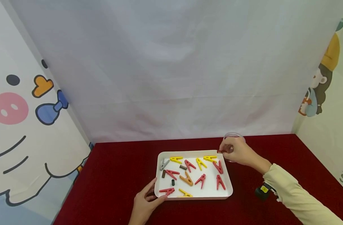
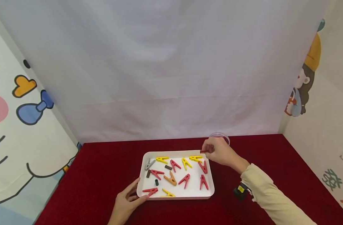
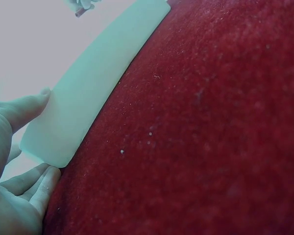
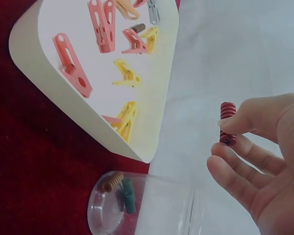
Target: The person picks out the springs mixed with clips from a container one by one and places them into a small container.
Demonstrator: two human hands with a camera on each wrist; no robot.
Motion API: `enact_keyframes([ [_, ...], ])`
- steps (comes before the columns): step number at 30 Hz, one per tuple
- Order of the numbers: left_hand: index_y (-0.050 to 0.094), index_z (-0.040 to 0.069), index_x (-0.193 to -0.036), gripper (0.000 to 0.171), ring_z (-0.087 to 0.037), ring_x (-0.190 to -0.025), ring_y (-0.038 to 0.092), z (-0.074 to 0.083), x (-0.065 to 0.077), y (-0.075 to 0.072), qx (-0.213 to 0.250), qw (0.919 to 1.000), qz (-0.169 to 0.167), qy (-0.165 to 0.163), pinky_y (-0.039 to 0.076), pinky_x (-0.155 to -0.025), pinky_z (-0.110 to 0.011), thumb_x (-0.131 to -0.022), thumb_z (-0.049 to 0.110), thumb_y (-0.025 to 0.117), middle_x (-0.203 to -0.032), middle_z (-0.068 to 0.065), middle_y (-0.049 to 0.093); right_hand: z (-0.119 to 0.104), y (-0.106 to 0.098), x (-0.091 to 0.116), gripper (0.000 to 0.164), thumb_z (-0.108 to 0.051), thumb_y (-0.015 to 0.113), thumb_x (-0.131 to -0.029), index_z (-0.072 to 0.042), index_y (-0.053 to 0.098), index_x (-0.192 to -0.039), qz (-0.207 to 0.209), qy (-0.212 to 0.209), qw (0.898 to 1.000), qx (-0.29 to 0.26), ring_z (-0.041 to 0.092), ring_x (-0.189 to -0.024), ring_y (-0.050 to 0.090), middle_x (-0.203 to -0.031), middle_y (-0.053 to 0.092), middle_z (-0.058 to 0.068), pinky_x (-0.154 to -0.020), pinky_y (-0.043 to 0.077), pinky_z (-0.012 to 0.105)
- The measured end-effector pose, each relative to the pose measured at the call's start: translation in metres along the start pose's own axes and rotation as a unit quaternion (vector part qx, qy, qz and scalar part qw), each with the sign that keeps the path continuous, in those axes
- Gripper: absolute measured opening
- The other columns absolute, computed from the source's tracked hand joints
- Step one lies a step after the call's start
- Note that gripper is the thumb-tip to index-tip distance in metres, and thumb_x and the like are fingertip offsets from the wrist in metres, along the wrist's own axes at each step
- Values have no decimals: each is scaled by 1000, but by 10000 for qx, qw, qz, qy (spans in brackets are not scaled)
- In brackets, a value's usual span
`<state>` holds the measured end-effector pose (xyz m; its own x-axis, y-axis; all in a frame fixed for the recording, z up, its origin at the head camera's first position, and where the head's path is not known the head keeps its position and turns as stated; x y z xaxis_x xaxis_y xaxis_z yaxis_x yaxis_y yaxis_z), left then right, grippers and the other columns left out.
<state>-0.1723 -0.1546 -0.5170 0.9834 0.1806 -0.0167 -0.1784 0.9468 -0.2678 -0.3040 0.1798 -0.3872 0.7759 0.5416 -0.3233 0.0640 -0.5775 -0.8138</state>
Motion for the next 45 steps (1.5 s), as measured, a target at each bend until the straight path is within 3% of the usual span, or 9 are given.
enact_keyframes([
  [11, 55, 17, -134, 72, -20, -102, 60, 1, 0, 1, 39, 10000, -52, -3, 51, -76, -23, -69, 24, 86, -117, -13, 63, 9, -14, -4, 17, 5, 70, -72, -10, 67, -79, 92, 37, 9999, -23, 13, -64, 48, -77, 59, -4, -55, 43, 26],
  [30, 55, 18, -134, 72, -20, -103, 59, 1, 1, 0, 136, 9999, -46, 14, 51, -76, -23, -69, 25, 86, -119, -13, 62, 29, -33, -6, 13, 6, 69, -75, -3, 67, -83, 46, 608, 9980, -139, 16, -64, 49, -73, 59, 1, -50, 44, 27],
  [45, 55, 17, -134, 72, -21, -104, 59, 0, 1, 1, 54, 10000, -4, -14, 51, -75, -23, -69, 26, 85, -123, -13, 60, 41, -38, -8, 12, 7, 67, -74, -4, 68, -79, 213, 515, 9984, -17, 16, -64, 53, -73, 62, 2, -51, 44, 27],
])
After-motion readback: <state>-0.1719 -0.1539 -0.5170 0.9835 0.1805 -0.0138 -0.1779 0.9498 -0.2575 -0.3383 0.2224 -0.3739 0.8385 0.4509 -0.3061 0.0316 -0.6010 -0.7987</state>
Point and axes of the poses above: each hand's wrist, its own x-axis away from the middle knuckle, its own y-axis out of the palm, z = x × y, the point moved 4 cm from there along -x, towards the middle knuckle
